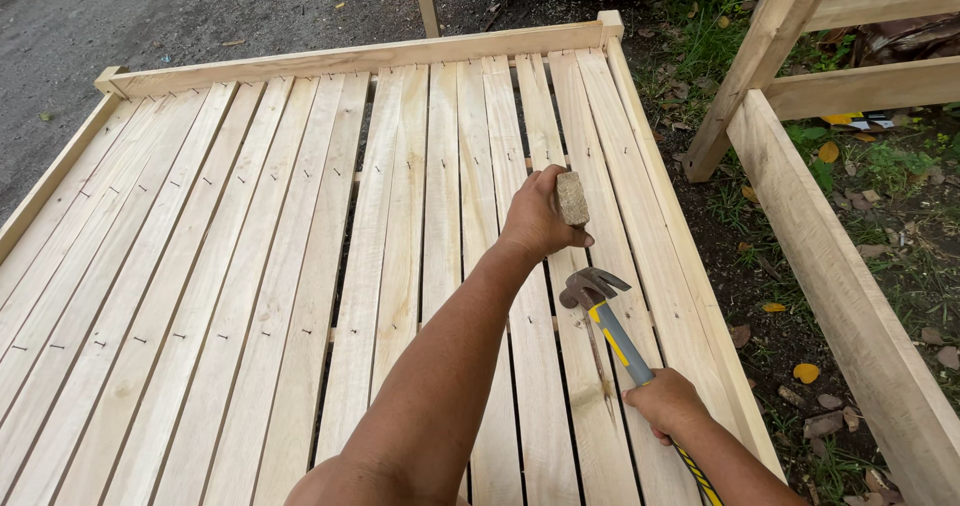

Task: The person uses a hammer to drive nails into a small wooden block placed on a slatted wooden frame. The person repeatedly hammers the block along the length of the frame, moving it to different positions and continuing to hammer.

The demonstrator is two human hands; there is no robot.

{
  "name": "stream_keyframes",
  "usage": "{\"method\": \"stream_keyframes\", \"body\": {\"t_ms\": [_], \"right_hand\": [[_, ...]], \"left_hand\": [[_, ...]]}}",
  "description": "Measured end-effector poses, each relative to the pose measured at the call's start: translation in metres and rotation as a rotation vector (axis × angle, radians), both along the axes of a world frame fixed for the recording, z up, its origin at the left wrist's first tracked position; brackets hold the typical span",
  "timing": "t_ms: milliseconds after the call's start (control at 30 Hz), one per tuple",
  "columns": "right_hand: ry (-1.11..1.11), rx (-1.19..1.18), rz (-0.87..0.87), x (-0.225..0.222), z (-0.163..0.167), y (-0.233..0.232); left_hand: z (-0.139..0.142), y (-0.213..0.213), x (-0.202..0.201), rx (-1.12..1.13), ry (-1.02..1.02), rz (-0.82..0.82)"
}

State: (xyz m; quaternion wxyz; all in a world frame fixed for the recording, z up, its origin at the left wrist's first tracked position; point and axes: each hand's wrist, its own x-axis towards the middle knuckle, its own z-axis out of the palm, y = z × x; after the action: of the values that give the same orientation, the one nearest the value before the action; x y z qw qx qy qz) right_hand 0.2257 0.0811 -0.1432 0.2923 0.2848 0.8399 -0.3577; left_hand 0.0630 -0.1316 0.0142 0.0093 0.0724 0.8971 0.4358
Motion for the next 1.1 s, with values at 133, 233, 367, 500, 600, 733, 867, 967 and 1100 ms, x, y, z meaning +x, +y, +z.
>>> {"method": "stream_keyframes", "body": {"t_ms": [133, 233, 367, 500, 600, 733, 867, 967, 1100], "right_hand": [[-0.017, -0.006, -0.002, 0.0, -0.003, 0.001], [-0.011, -0.033, -0.02, 0.001, -0.005, 0.003], [-0.016, -0.057, -0.021, 0.001, -0.007, 0.005], [-0.055, -0.062, -0.05, -0.001, -0.002, 0.002], [-0.05, -0.004, -0.016, -0.007, 0.005, -0.009], [0.01, 0.001, 0.0, -0.023, 0.012, -0.028], [0.034, -0.068, -0.018, -0.046, 0.01, -0.041], [0.032, -0.11, -0.034, -0.046, 0.006, -0.041], [0.089, -0.157, -0.041, -0.03, 0.006, -0.046]], "left_hand": [[-0.004, -0.004, -0.009, 0.104, -0.015, 0.024], [-0.01, 0.006, -0.012, -0.105, 0.021, -0.038], [-0.009, -0.015, -0.035, 0.141, -0.023, 0.001], [-0.016, -0.013, -0.059, 0.25, -0.005, 0.001], [-0.033, 0.013, -0.055, 0.365, 0.044, 0.095], [-0.048, 0.029, -0.044, 0.386, 0.239, 0.196], [-0.045, 0.028, -0.042, 0.393, 0.192, 0.249], [-0.042, 0.028, -0.027, 0.433, 0.189, 0.238], [-0.02, 0.027, -0.002, 0.375, 0.284, 0.163]]}}
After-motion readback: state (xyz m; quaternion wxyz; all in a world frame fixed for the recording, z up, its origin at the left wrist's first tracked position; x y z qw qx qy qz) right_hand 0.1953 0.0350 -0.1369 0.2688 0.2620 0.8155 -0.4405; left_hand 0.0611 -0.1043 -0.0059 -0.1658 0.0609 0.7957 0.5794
